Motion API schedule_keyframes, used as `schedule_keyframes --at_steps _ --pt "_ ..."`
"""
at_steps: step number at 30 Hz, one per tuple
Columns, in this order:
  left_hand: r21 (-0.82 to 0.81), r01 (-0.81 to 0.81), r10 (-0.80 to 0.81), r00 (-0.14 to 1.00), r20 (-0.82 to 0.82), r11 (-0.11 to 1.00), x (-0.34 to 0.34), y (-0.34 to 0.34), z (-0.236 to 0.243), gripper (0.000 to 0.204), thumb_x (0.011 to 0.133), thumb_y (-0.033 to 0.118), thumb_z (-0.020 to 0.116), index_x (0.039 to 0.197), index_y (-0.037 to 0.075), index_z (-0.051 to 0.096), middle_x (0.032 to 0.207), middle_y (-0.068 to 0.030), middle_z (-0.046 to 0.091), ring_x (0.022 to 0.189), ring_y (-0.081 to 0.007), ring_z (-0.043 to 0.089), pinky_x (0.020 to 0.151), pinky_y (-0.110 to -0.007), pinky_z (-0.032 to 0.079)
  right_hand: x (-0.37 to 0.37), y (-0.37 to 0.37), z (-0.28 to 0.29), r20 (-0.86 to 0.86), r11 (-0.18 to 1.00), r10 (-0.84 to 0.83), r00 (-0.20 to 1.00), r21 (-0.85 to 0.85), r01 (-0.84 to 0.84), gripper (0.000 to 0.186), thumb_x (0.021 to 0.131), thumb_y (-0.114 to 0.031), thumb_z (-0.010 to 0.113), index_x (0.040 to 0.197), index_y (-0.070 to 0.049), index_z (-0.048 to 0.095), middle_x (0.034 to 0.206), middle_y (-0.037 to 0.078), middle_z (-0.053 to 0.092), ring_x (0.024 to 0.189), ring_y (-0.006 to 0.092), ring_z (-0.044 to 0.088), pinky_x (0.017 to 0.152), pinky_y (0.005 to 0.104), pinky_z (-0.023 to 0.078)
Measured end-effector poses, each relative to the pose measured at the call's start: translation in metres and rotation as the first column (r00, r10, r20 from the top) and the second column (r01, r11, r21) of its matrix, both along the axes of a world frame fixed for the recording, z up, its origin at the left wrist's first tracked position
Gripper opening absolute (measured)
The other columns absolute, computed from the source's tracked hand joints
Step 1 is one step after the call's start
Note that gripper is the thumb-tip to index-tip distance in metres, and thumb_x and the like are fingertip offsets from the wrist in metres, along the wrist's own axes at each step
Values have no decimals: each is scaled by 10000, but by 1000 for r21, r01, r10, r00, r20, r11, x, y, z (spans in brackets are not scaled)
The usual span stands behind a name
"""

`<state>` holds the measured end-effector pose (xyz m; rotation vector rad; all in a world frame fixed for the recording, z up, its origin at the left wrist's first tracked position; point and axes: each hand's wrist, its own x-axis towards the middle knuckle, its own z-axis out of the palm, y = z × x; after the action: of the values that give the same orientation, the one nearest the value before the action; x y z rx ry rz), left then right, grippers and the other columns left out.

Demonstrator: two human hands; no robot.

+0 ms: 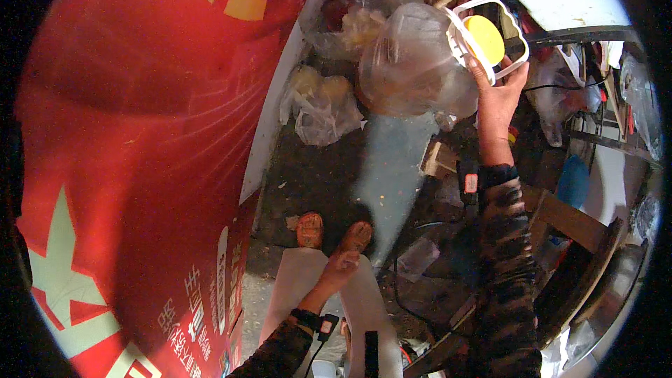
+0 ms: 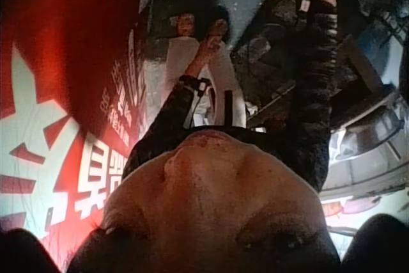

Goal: The person walks from an indoor area to an outdoor space carrying a bottle, then returns to a kitchen area. They remove the burner grate and the top cover of a portable gas stove, exposing the internal components.

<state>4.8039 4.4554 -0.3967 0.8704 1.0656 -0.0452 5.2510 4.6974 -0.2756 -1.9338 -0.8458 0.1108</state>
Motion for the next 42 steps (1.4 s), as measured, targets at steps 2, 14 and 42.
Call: schedule_keyframes --at_steps 2,14,42 --pt "8 28 -28 1000 -10 1000 4 1 4 378 951 178 634 1300 48 571 1164 -90 664 1063 -181 651 931 -318 506 -2 -1 5 -84 999 5 996 39 -2 828 792 -231 860 1390 37 354 1218 164 555 1136 245 547 1000 355 442" --pt "-35 29 -32 997 -70 999 13 -8 2 310 957 154 606 1247 43 606 1128 -92 679 1015 -183 658 896 -315 515 -55 -18 -2 -171 941 -177 969 260 218 682 808 -86 830 1288 35 361 1100 100 552 954 141 568 842 263 477" --pt "503 82 -43 995 -88 860 67 159 118 718 913 59 618 1540 109 271 1433 -209 495 1288 -316 517 1077 -436 409 -254 -197 -22 -464 888 -416 782 -22 460 545 816 -3 691 1239 -76 355 1229 108 449 1056 213 536 877 355 486"
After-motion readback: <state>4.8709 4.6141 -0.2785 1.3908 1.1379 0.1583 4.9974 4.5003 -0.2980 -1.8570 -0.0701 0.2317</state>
